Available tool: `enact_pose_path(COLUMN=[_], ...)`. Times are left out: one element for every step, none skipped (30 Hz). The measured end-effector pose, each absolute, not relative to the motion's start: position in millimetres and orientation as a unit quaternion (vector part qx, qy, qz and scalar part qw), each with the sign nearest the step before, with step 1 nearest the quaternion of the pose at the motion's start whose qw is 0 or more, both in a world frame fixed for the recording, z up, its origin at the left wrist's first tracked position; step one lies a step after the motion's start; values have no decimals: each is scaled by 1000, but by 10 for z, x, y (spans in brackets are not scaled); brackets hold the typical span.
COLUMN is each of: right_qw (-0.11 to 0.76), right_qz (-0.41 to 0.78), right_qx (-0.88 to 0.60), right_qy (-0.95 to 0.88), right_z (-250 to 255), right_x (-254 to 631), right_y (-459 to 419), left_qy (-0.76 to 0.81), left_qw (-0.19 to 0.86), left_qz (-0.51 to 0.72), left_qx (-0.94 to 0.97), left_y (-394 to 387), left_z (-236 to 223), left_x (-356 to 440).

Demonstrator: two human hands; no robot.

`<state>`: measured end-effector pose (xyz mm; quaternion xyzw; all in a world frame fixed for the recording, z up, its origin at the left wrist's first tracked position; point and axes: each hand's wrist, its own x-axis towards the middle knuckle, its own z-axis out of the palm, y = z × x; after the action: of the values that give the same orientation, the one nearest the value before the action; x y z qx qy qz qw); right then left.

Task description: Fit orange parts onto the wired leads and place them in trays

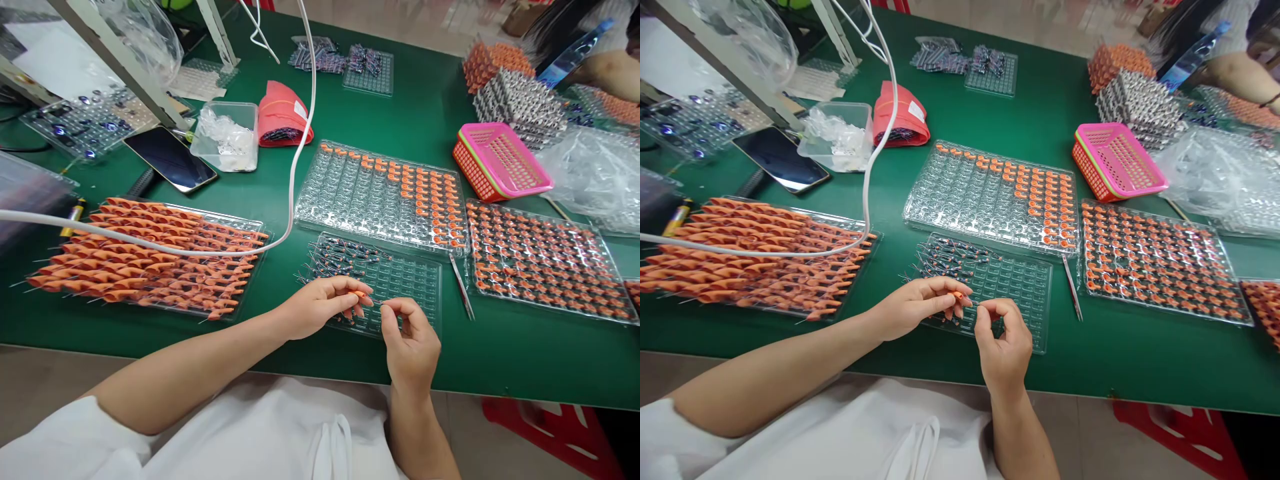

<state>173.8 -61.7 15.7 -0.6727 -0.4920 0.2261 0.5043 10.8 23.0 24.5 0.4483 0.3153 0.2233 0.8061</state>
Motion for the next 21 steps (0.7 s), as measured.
enact_pose_path(right_qw=[505,507,508,510,511,512,512,511,510,510,508,506,505,503,502,501,501,502,503,503,502], right_qz=[225,223,221,219,217,215,214,213,212,212,212,212,211,210,209,208,208,207,206,206,206], right_qx=[-670,-666,-661,-657,-653,-649,-647,-646,-644,-642,-641,-641,-640,-639,-639,-638,-637,-636,-636,-637,-640], right_qy=[-496,-500,-506,-511,-515,-519,-523,-526,-529,-532,-534,-537,-540,-542,-544,-546,-548,-548,-548,-547,-544], right_z=[155,153,152,149,147,145,144,143,142,143,144,145,148,150,152,154,156,158,159,160,162], right_x=[1735,1733,1730,1727,1725,1725,1725,1726,1728,1730,1732,1734,1735,1736,1737,1737,1737,1737,1737,1736,1736], right_y=[-617,-617,-618,-618,-618,-618,-618,-618,-618,-619,-619,-620,-620,-619,-618,-617,-615,-613,-612,-611,-610], left_qy=[316,317,318,319,320,322,322,323,322,322,321,321,321,322,324,325,326,327,328,328,329], left_qw=[807,807,807,808,808,808,809,809,810,810,810,810,811,811,811,812,812,812,812,812,811], left_qz=[224,225,225,226,226,226,226,226,227,227,227,227,228,228,229,230,231,231,231,231,231], left_qx=[447,445,443,441,440,438,437,436,435,435,435,435,433,431,429,427,425,424,424,425,426], left_y=[229,229,229,229,229,230,231,233,234,235,235,235,235,235,234,234,235,236,237,239,239], left_z=[248,251,254,256,258,259,261,262,263,265,267,269,271,272,273,274,275,275,276,277,278], left_x=[108,109,110,112,114,115,117,118,120,121,122,123,124,125,126,127,128,129,130,131,132])
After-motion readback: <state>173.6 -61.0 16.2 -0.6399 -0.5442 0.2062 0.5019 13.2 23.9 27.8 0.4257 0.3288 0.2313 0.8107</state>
